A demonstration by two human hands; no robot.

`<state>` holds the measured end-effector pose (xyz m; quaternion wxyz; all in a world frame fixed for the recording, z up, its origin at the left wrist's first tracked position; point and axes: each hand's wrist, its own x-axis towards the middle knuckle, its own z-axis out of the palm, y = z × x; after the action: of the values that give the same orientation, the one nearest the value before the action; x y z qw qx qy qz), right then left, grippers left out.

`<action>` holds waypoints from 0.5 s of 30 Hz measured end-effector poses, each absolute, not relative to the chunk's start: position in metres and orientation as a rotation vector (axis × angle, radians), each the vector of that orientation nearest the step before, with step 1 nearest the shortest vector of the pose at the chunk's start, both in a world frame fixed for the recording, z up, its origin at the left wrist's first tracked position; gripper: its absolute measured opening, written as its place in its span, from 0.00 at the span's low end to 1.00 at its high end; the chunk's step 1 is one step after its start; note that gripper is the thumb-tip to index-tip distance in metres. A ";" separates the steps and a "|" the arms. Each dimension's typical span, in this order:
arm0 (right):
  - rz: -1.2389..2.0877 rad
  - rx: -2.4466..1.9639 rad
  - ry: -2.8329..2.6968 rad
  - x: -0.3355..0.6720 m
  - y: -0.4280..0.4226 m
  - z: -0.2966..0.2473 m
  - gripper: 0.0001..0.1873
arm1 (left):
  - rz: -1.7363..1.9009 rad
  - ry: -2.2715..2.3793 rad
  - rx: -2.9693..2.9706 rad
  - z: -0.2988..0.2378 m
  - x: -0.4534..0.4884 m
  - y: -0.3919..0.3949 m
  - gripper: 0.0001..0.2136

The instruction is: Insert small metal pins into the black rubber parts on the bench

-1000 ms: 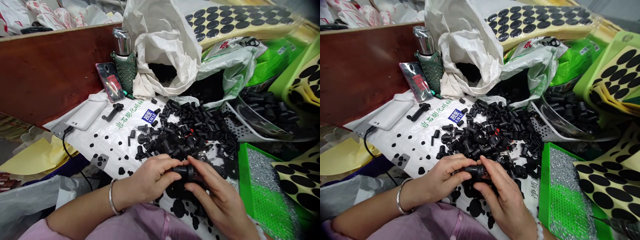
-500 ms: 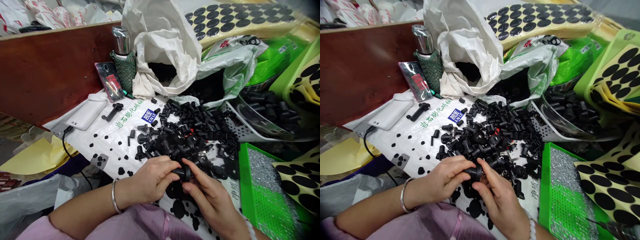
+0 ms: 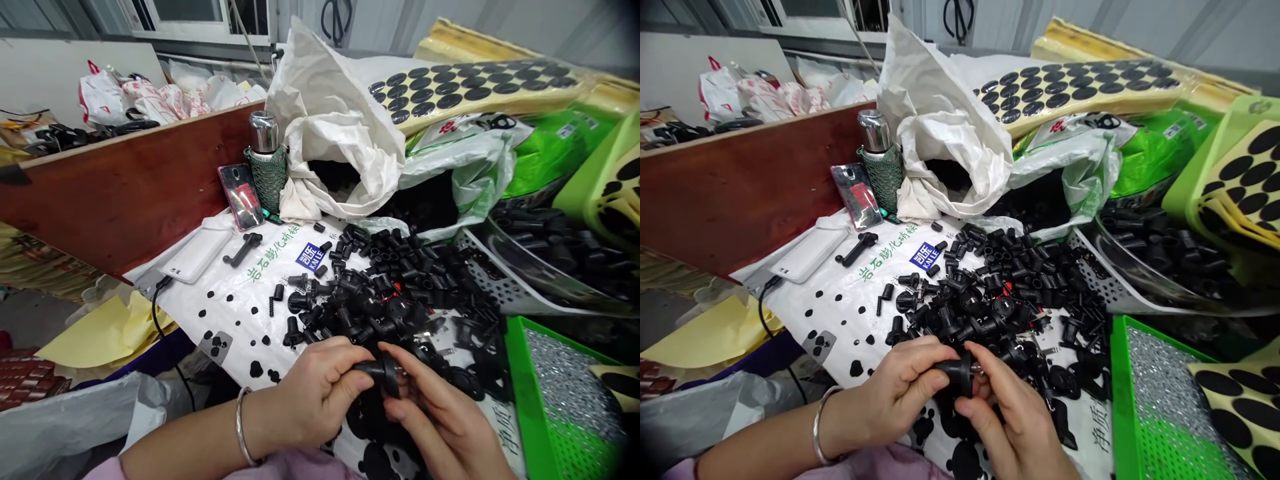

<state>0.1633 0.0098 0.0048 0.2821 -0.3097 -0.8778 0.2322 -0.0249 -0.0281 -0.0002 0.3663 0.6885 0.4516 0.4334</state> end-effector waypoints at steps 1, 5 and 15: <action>0.671 -0.829 -2.338 0.160 0.010 0.006 0.21 | 1.107 1.154 1.776 0.000 -0.026 -0.028 0.13; 0.690 -0.860 -2.345 0.159 0.017 0.016 0.27 | 1.114 1.207 1.751 0.001 -0.049 -0.018 0.12; 0.286 -1.259 -2.152 0.255 0.042 0.005 0.23 | 0.992 2.048 1.818 -0.037 -0.151 0.050 0.16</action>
<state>0.2549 0.0425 0.0052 0.3106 -0.4767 -0.8152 0.1084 -0.1510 0.0496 -0.0370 0.1144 0.6201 0.6986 0.3383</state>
